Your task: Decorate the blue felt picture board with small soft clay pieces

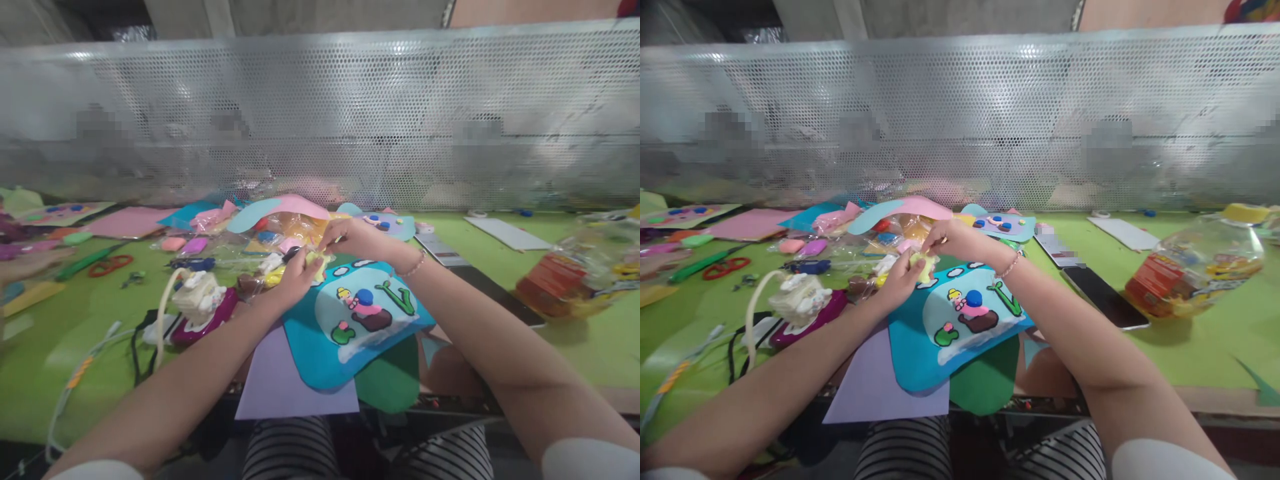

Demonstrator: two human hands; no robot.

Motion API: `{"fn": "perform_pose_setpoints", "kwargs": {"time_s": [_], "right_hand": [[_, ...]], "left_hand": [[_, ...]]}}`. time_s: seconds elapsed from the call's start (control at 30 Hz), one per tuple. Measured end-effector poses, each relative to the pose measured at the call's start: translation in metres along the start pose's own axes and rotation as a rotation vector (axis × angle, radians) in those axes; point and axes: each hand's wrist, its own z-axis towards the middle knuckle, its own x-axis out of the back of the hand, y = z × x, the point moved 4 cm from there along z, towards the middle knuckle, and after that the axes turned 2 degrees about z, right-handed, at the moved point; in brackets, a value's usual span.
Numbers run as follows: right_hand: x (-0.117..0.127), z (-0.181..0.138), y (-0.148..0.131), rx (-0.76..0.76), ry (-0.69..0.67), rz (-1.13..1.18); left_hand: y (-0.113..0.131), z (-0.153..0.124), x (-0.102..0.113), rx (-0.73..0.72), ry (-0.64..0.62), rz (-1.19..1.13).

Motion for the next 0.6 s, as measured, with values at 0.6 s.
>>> {"fn": "perform_pose_setpoints", "kwargs": {"time_s": [0.6], "right_hand": [[-0.005, 0.003, 0.030, -0.223, 0.241, 0.262]], "left_hand": [[-0.011, 0.001, -0.001, 0.204, 0.097, -0.092]]}}
